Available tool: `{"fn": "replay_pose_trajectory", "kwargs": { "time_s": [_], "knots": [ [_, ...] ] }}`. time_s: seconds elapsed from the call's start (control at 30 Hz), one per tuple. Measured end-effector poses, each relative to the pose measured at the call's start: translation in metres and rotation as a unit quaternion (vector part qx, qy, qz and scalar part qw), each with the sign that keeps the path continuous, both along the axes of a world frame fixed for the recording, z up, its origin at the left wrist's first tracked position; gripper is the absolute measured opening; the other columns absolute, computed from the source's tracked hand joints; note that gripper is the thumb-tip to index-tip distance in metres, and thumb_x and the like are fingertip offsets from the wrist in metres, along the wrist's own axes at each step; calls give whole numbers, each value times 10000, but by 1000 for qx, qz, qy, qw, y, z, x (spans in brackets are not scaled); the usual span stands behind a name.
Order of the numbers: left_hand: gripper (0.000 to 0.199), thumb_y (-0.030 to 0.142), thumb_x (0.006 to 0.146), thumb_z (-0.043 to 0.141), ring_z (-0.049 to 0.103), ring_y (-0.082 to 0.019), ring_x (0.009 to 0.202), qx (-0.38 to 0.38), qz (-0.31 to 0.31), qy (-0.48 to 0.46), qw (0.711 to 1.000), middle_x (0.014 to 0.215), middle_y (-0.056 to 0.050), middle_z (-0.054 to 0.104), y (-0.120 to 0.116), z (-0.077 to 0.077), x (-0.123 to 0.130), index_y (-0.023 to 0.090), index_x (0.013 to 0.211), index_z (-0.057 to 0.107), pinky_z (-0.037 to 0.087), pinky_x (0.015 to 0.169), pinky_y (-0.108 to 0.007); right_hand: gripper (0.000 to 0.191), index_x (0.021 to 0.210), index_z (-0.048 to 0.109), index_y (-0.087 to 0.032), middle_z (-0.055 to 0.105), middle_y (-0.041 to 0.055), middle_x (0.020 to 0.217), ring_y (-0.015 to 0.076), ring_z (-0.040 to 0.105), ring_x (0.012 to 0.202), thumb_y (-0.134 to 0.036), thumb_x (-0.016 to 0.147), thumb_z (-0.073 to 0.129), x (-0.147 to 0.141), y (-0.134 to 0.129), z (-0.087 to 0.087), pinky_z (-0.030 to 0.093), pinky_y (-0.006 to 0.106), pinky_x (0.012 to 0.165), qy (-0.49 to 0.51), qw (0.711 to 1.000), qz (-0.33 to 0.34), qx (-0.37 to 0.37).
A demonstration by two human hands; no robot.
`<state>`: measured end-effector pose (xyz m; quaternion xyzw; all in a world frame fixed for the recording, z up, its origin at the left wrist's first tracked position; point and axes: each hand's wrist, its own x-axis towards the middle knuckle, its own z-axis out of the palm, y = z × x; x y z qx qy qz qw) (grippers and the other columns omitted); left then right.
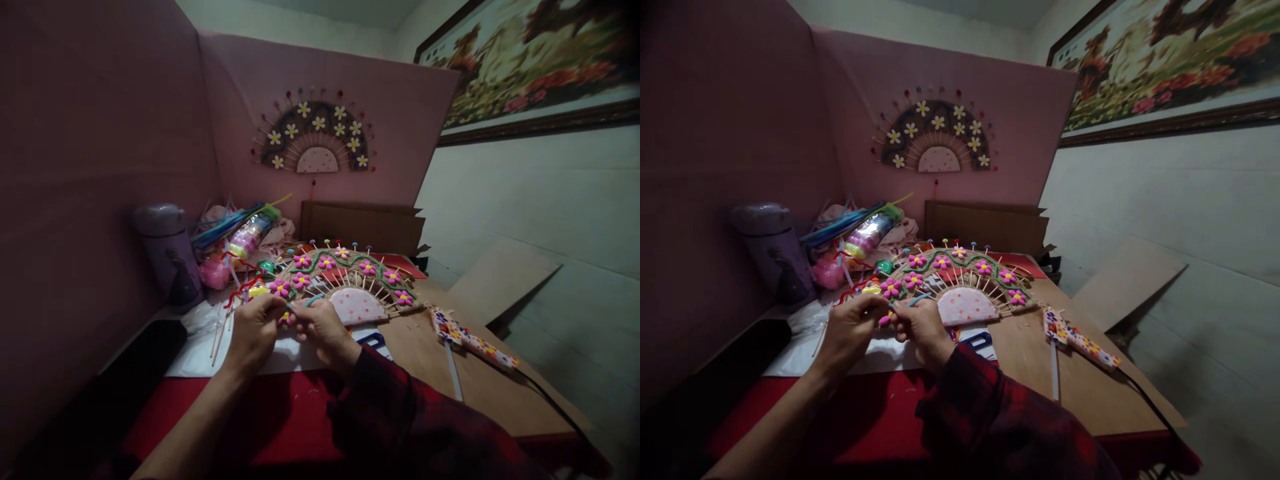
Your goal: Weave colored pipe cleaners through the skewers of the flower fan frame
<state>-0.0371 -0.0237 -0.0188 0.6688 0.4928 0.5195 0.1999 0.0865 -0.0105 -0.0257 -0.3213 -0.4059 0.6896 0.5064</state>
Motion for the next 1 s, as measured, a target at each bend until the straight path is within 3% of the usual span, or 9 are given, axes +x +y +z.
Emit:
{"fn": "replay_pose_trajectory", "kwargs": {
  "time_s": [0.1,0.23,0.33,0.43,0.53,0.6,0.77,0.9,1.0],
  "knots": [
    [179,303,693,589,463,-105,458,-89,-53,-187,977,526,20,546,0,3,1,144,763,630,359,435,-215,189,557,578,-110,521,-22,498,36,382,415,-250,581,704,2,-3,7,248,152,353,49,998,14,-42],
    [205,329,645,650,425,-88,418,-116,-74,-225,965,480,30,521,0,6,3,133,692,612,328,399,-202,199,565,584,-108,520,-20,491,38,384,411,-263,583,708,3,-5,9,247,152,347,51,998,21,-36],
    [184,327,692,597,429,-95,431,-99,-60,-153,981,492,26,515,0,4,2,149,650,579,327,421,-210,231,562,580,-113,526,-19,478,40,380,383,-305,587,707,2,-3,5,255,159,333,22,1000,7,-7],
    [125,222,729,522,472,-118,520,-15,9,16,1000,547,7,531,-1,1,0,163,626,561,343,504,-228,266,535,568,-120,514,-28,445,35,352,335,-343,598,697,0,0,0,248,169,307,-26,999,-20,40],
    [131,119,709,475,488,-140,581,54,66,185,979,602,-17,546,-3,-1,1,166,613,552,330,551,-251,277,523,560,-119,499,-36,415,30,332,305,-348,598,695,-2,1,-4,228,172,292,-74,994,-41,62],
    [143,108,714,464,496,-144,593,64,70,205,974,622,-25,557,-3,-2,1,165,625,561,333,560,-256,276,545,560,-115,517,-30,441,28,349,327,-345,585,708,-2,1,-4,229,162,300,-63,997,-41,37],
    [125,249,741,528,515,-121,544,-29,-17,-48,998,610,-7,589,0,-2,3,160,699,605,385,517,-222,319,570,544,-116,532,-21,493,29,378,382,-372,568,734,0,-2,2,244,151,328,9,1000,-25,-10],
    [125,272,683,607,475,-94,451,-70,-43,-126,989,544,11,568,0,-1,4,148,688,619,368,426,-195,341,588,546,-126,521,-23,488,41,361,360,-426,605,707,0,1,0,251,179,329,-38,997,-40,48],
    [162,299,672,624,436,-82,390,-101,-49,-174,978,474,31,520,-1,1,3,144,657,582,350,367,-187,317,694,563,-136,553,0,565,86,442,438,-438,677,656,4,3,2,343,217,401,-126,974,-134,135]
  ]
}}
